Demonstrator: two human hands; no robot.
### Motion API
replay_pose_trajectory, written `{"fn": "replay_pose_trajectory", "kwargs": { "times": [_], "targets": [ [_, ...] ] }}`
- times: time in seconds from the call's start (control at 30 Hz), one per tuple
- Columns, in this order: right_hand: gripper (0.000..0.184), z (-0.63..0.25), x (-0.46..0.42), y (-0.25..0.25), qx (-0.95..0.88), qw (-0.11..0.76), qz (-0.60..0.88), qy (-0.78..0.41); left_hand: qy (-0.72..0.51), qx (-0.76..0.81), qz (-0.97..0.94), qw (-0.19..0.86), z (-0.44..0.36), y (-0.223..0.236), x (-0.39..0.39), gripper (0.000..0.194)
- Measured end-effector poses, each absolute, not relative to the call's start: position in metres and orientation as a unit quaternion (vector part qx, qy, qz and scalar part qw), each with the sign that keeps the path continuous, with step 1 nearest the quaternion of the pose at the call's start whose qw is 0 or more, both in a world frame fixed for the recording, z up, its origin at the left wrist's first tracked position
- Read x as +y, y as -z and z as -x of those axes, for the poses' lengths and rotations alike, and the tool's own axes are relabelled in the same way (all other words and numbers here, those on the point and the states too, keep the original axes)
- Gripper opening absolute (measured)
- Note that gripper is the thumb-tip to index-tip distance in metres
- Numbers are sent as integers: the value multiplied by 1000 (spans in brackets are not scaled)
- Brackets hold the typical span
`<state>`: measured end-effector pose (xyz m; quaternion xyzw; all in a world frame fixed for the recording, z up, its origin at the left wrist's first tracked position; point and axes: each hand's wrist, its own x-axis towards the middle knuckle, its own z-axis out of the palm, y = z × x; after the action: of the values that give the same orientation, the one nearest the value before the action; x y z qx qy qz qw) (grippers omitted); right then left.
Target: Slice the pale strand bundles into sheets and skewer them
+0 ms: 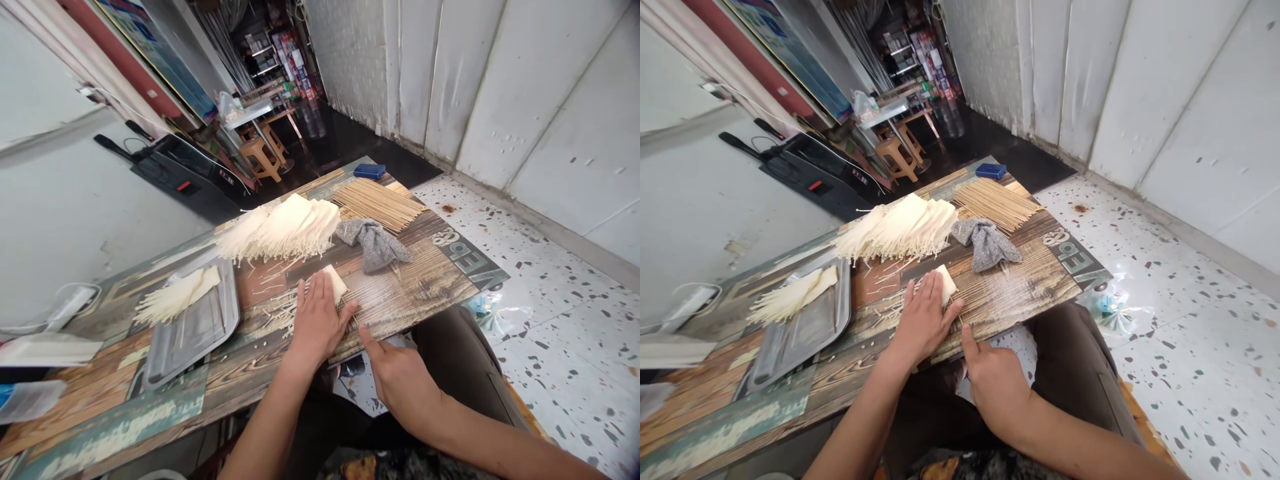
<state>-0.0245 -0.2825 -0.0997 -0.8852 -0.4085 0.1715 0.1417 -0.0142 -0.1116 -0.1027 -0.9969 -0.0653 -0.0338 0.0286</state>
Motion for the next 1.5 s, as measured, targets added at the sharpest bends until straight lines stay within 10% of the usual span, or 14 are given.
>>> {"fn": "replay_pose_trajectory", "kwargs": {
  "times": [0.73, 1.27, 1.5],
  "targets": [
    [61, 38, -296, 120, -461, 184, 868, -22, 37, -89, 995, 18, 9, 98, -113, 74],
    [77, 24, -278, 103, -406, 164, 882, -173, 9, -100, 995, 0, 9, 95, -113, 74],
    [47, 21, -278, 107, -356, 389, 846, -73, 17, -106, 993, -55, 10, 92, -112, 71]
  ]
}}
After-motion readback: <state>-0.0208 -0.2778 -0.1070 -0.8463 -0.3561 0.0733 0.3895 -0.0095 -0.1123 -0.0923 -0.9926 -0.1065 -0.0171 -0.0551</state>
